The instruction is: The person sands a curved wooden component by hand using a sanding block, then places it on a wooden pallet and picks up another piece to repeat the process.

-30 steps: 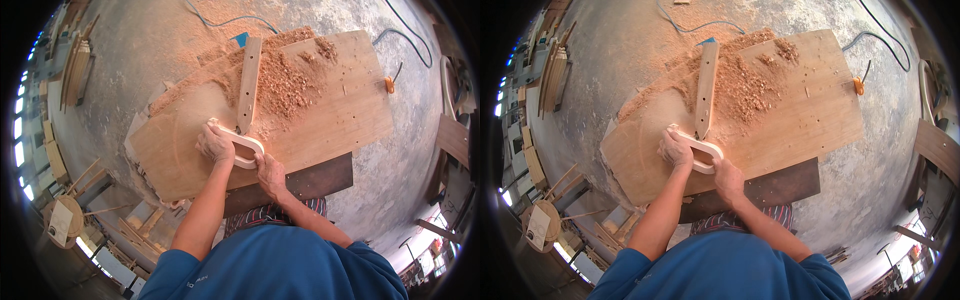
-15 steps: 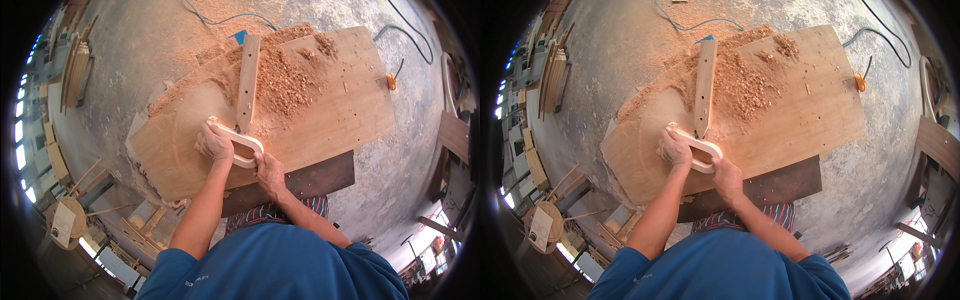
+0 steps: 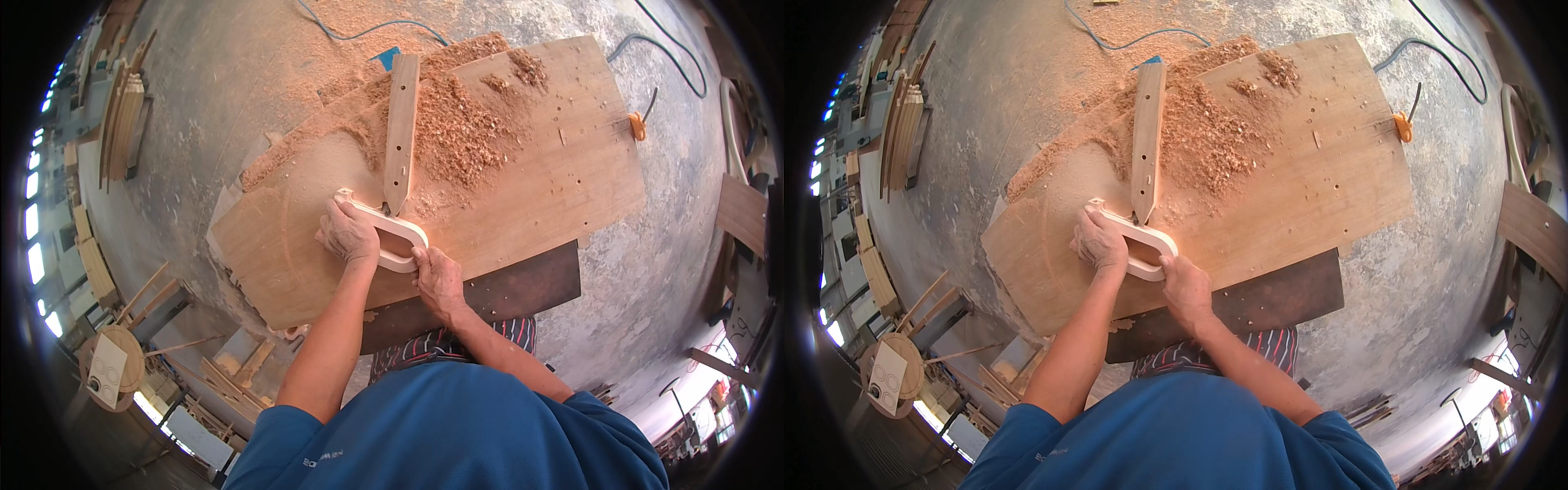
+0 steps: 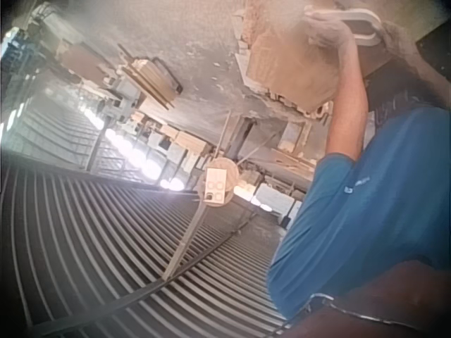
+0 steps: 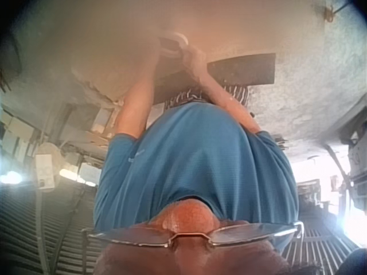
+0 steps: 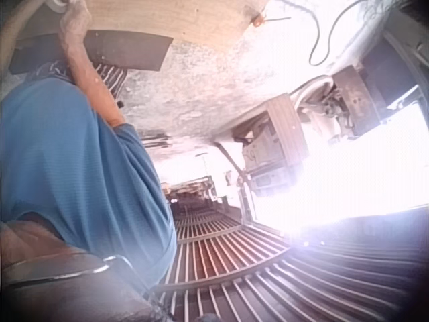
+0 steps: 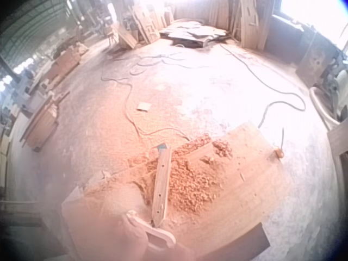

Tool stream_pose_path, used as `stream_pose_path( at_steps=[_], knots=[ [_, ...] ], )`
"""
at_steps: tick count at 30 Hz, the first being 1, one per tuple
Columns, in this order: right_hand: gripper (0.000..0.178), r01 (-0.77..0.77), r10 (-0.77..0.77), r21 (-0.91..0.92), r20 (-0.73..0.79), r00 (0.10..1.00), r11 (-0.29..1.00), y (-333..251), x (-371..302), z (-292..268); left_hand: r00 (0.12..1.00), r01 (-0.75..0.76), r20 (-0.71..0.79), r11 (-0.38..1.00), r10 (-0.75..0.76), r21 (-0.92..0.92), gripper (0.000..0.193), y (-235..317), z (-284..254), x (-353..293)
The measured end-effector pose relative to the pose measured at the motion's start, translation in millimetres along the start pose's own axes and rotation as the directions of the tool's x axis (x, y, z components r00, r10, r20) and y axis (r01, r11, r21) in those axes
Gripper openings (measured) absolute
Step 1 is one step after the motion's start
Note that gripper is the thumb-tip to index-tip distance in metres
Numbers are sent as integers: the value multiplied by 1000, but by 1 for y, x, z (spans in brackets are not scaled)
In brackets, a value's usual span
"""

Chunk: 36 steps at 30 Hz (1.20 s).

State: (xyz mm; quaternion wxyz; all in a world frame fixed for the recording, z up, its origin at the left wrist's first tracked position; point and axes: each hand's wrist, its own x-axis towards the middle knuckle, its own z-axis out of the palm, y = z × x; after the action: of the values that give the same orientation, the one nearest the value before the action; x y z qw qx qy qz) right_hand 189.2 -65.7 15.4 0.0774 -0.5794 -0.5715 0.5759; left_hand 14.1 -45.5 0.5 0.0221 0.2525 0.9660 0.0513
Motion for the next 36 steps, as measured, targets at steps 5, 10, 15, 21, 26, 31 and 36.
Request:
stream_pose_path(
  at_steps=[5, 10, 15, 21, 26, 31, 36],
  knots=[
    [39, -2, 2, 2, -5, 1000, 1000, 0, 0, 1, 1000, 3, 9, 1000, -3, -4, 29, 0, 0, 1],
    [40, -2, 2, -31, 14, 1000, 1000, -4, 1, -1, 1000, 7, -3, 1000, -7, 13, 28, -2, 2, 2],
    [40, 13, -13, -47, 18, 1000, 999, -6, 0, -4, 1000, 11, -1, 1000, -11, 6, 28, -2, 2, 2],
    [40, 5, -4, -43, 24, 1000, 999, -5, 0, -4, 1000, 17, 7, 1000, -17, 10, 28, -2, 2, 2],
    [39, 30, -30, -91, 4, 1000, 995, -7, 0, -4, 1000, 8, -15, 1000, -8, 19, 28, -4, 4, 3],
    [40, 28, -27, -100, 7, 1000, 995, -7, 1, -5, 1000, 25, 4, 999, -25, 28, 29, -2, 1, 4],
    [42, 23, -22, -93, 11, 1000, 995, -7, 1, -5, 1000, 21, -5, 1000, -21, 22, 30, -1, 1, 4]
  ],
)
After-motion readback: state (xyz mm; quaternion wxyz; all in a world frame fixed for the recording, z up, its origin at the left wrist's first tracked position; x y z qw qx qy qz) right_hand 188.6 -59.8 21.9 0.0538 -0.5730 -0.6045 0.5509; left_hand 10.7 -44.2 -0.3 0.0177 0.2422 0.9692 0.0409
